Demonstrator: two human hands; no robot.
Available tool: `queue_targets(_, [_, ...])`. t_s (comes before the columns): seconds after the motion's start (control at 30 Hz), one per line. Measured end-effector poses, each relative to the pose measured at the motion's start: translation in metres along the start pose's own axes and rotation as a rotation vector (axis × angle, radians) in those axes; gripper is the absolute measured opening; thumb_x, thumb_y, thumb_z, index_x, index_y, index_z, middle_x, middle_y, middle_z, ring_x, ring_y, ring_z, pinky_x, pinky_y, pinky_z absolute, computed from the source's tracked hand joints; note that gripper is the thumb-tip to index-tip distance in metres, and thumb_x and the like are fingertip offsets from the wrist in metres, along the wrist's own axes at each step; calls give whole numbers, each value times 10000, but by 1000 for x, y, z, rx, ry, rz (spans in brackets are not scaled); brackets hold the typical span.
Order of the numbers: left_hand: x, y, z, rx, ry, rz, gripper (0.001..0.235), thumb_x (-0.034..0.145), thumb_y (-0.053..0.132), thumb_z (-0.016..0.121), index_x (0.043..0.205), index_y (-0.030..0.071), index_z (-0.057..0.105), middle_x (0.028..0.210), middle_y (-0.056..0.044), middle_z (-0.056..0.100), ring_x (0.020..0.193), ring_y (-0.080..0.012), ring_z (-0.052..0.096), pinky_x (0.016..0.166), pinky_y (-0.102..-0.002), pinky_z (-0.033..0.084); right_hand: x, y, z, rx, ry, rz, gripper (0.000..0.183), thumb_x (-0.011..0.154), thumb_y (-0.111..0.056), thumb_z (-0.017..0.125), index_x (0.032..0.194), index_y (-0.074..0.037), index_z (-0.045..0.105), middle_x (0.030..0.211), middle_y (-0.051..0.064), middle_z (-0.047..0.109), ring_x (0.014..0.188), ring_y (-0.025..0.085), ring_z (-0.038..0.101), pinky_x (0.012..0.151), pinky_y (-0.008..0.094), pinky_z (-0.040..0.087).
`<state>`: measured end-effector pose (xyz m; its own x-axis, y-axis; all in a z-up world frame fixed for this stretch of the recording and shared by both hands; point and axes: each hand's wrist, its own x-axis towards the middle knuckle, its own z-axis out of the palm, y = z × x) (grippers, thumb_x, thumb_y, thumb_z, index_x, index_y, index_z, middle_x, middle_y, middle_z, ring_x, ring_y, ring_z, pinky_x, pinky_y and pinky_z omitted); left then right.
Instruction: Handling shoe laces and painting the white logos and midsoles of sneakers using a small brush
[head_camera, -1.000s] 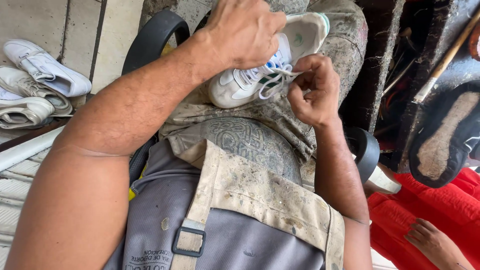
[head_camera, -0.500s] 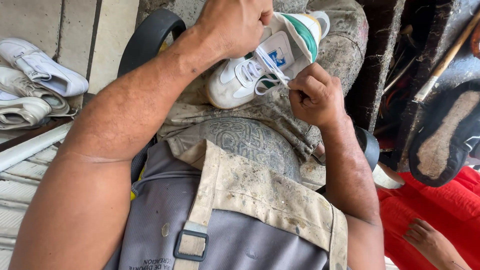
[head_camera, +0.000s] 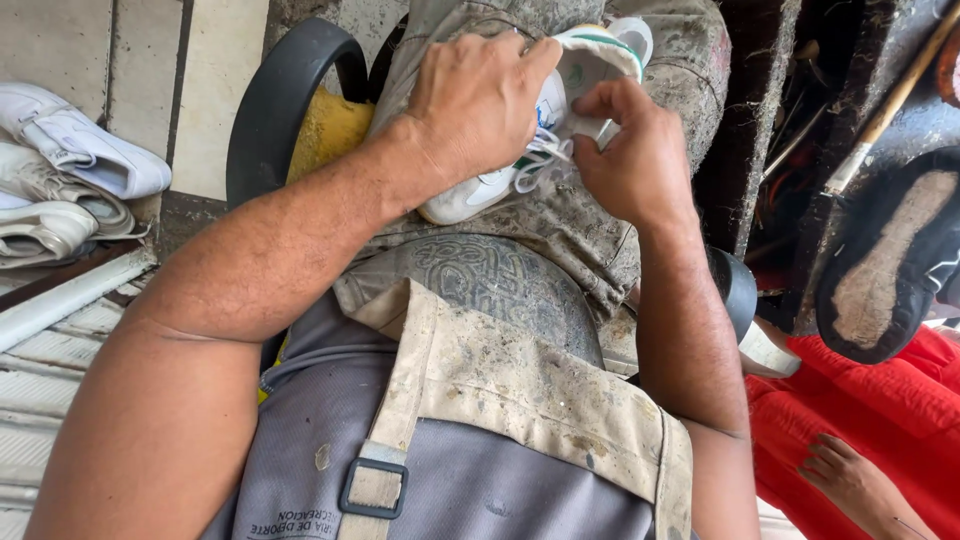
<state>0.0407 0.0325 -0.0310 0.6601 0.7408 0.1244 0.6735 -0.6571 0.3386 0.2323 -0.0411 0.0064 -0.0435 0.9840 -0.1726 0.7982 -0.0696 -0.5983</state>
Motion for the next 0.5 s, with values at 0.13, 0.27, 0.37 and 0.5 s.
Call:
queue_targets(0.13, [-1, 7, -2, -10, -4, 5, 284, 799, 120, 585, 1083, 120, 568, 794, -100, 641, 637, -373, 687, 438, -519, 523, 12, -10, 0, 52, -128, 117, 284, 792, 17, 643, 1035, -104, 560, 982, 50, 760, 874, 241, 731, 719, 382, 532])
queue_targets(0.27, [-5, 10, 1, -21, 19, 12, 301, 819, 87, 555, 1119, 115, 535, 827, -101, 589, 647, -371, 645, 427, -537, 499, 18, 12, 15, 169, -83, 153, 262, 770, 41, 617, 935, -141, 526, 852, 2, 709, 750, 146, 653, 666, 303, 506])
queue_targets(0.37, [-7, 5, -1, -41, -50, 35, 521, 826, 110, 608, 1339, 77, 522, 877, -111, 581, 665, -327, 629, 441, -484, 526, 7, 42, 30, 340, 71, 31, 372, 839, 124, 698, 839, -155, 453, 856, 8, 579, 775, 147, 586, 664, 286, 530])
queue_targets(0.5, [-1, 6, -11, -104, -120, 22, 329, 887, 97, 539, 1213, 53, 537, 839, -158, 572, 655, -358, 637, 449, -501, 533, 0, 51, 53, 798, 203, 31, 472, 803, 234, 626, 781, -171, 384, 871, 71, 685, 678, 112, 536, 550, 264, 421])
